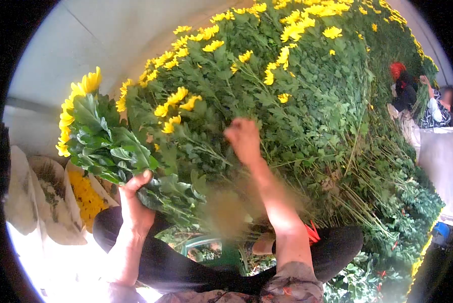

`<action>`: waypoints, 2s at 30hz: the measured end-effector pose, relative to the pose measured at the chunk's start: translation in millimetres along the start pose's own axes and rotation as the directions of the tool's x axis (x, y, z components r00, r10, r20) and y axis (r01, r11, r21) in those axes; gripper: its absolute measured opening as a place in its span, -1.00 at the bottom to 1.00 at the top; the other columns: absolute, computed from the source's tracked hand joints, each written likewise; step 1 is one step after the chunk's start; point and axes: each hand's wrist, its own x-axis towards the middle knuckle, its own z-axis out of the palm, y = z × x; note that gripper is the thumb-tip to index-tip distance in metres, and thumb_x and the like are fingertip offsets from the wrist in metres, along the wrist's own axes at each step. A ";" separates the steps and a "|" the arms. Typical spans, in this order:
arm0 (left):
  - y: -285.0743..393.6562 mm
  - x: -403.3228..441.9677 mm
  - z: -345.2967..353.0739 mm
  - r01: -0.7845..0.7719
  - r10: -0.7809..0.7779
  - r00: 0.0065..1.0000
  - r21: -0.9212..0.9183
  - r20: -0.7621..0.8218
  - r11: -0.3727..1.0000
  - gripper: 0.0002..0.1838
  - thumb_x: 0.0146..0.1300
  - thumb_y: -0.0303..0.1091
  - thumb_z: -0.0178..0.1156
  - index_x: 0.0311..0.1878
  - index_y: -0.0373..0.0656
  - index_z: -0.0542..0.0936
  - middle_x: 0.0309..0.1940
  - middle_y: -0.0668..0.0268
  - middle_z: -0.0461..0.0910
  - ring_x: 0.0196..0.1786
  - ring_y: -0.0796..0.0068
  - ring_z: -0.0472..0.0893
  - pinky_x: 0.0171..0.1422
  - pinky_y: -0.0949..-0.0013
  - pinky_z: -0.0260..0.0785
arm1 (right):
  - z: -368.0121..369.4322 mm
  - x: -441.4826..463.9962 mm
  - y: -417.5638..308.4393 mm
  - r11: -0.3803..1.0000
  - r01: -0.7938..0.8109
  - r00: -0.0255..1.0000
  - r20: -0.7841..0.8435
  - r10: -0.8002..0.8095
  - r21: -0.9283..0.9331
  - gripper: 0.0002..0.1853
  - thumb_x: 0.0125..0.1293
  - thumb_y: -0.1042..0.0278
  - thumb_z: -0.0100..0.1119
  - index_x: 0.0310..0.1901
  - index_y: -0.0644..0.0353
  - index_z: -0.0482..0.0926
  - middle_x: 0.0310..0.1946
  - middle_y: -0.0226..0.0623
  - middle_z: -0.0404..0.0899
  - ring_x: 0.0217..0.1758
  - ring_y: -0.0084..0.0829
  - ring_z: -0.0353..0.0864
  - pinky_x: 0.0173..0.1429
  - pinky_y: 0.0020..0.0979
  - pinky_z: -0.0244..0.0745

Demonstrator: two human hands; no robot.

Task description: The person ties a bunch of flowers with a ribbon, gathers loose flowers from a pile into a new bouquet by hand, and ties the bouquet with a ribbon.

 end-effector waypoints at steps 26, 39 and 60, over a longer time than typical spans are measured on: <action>5.4 -1.4 -7.9 -0.039 0.041 0.998 -0.033 0.056 0.999 -0.66 0.03 -0.51 0.31 -0.06 -0.29 0.57 -0.12 0.24 0.61 -0.11 0.41 0.60 -0.01 0.27 0.51 | -17.1 51.1 -15.0 0.974 -0.068 0.968 -0.221 0.117 0.214 -0.55 0.30 0.53 0.04 0.24 0.30 0.38 0.08 0.00 0.51 0.06 -0.04 0.53 0.20 -0.29 0.41; 1.9 -4.9 -7.4 -0.050 0.050 0.999 -0.004 0.019 0.999 -0.53 0.00 -0.52 0.28 0.05 -0.20 0.47 -0.15 0.23 0.59 -0.14 0.29 0.60 -0.07 0.13 0.53 | 15.3 56.4 -5.8 0.993 -0.112 0.993 0.033 0.111 0.039 -0.62 0.44 0.08 -0.04 0.17 0.02 0.53 0.40 -0.02 0.16 0.40 0.14 0.17 0.42 -0.07 0.15; -2.2 12.1 -12.7 -0.201 0.198 0.980 0.192 0.032 0.961 -0.45 0.01 -0.45 0.26 0.15 -0.13 0.41 -0.08 0.28 0.52 -0.02 0.28 0.55 0.09 0.17 0.47 | -16.8 71.7 78.1 0.759 -0.471 0.880 -0.182 0.438 -0.450 -0.46 0.31 0.09 0.16 0.23 0.21 0.36 0.05 -0.02 0.49 0.16 -0.05 0.42 0.17 -0.04 0.35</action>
